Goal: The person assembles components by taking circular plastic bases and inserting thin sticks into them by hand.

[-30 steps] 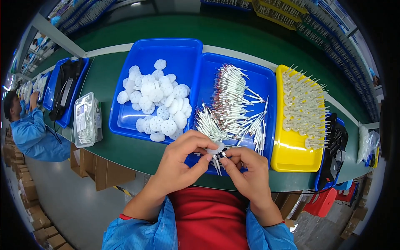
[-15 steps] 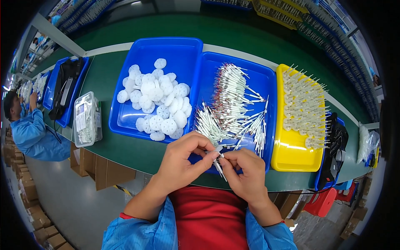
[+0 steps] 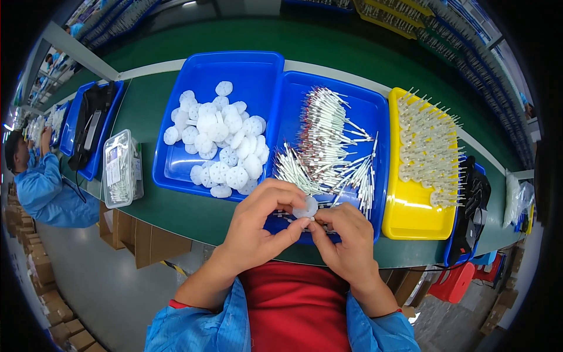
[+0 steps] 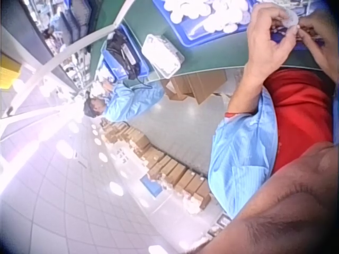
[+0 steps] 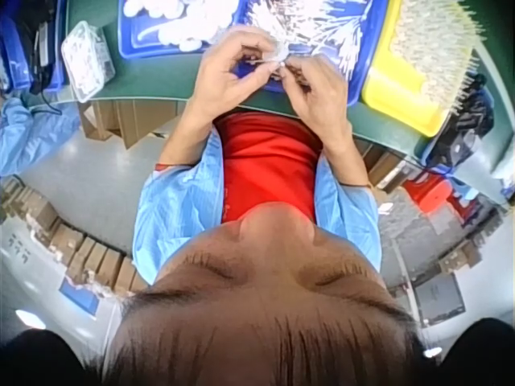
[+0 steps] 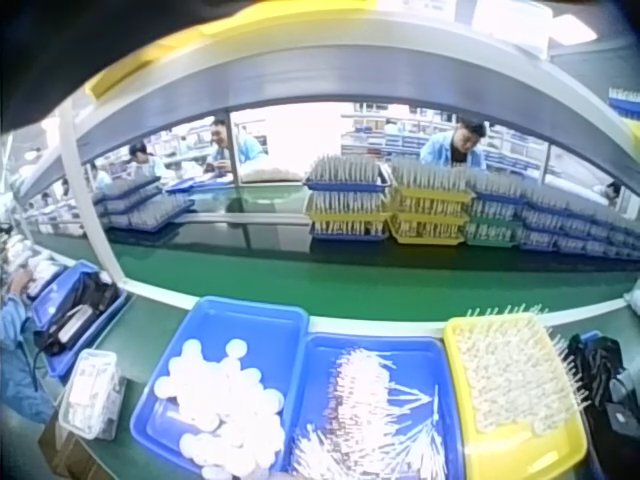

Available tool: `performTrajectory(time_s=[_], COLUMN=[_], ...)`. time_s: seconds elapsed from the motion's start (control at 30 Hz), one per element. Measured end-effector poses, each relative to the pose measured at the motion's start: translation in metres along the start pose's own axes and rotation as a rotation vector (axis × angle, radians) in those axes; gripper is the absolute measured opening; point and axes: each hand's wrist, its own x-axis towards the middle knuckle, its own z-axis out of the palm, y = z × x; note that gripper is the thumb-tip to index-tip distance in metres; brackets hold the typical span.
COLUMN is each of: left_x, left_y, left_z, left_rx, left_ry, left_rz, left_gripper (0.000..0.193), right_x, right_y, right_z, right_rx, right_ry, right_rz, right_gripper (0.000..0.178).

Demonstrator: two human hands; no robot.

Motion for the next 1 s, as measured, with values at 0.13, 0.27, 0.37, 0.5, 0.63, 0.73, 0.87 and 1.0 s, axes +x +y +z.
performTrajectory(time_s=[0.13,0.27,0.37,0.5,0.63,0.73,0.87,1.0], left_x=[0.004,0.004,0.005,0.006,0.001,0.000,0.003,0.003], left_y=[0.005,0.005,0.006,0.010,-0.001,-0.002,-0.002,0.006], left_z=[-0.001,-0.007,-0.005,-0.006,-0.009,-0.014,-0.015,-0.017], left_rx=[0.005,0.164,0.187,0.140,0.074,0.062,0.157,0.217], left_ry=[0.021,-0.069,-0.076,-0.031,0.041,0.003,0.004,0.077], left_rz=[0.010,0.102,0.125,0.025,0.011,-0.056,0.021,-0.050], left_gripper=[0.029,0.031,0.030,0.026,0.023,0.022,0.018,0.015], right_x=[-0.002,-0.004,-0.005,-0.003,0.003,0.003,0.002,0.005], right_y=[-0.001,-0.001,-0.001,0.001,0.004,0.008,0.009,0.008], right_z=[-0.001,-0.001,-0.002,-0.008,-0.023,-0.021,-0.019,-0.020], right_rx=[0.025,0.021,0.022,0.073,-0.271,-0.353,-0.351,-0.357], right_ry=[0.003,-0.029,-0.043,-0.050,-0.119,-0.227,-0.271,-0.225], right_rz=[0.019,0.017,0.019,0.046,0.056,0.092,0.117,0.072], right_gripper=[0.022,0.025,0.026,0.026,0.023,0.019,0.020,0.017])
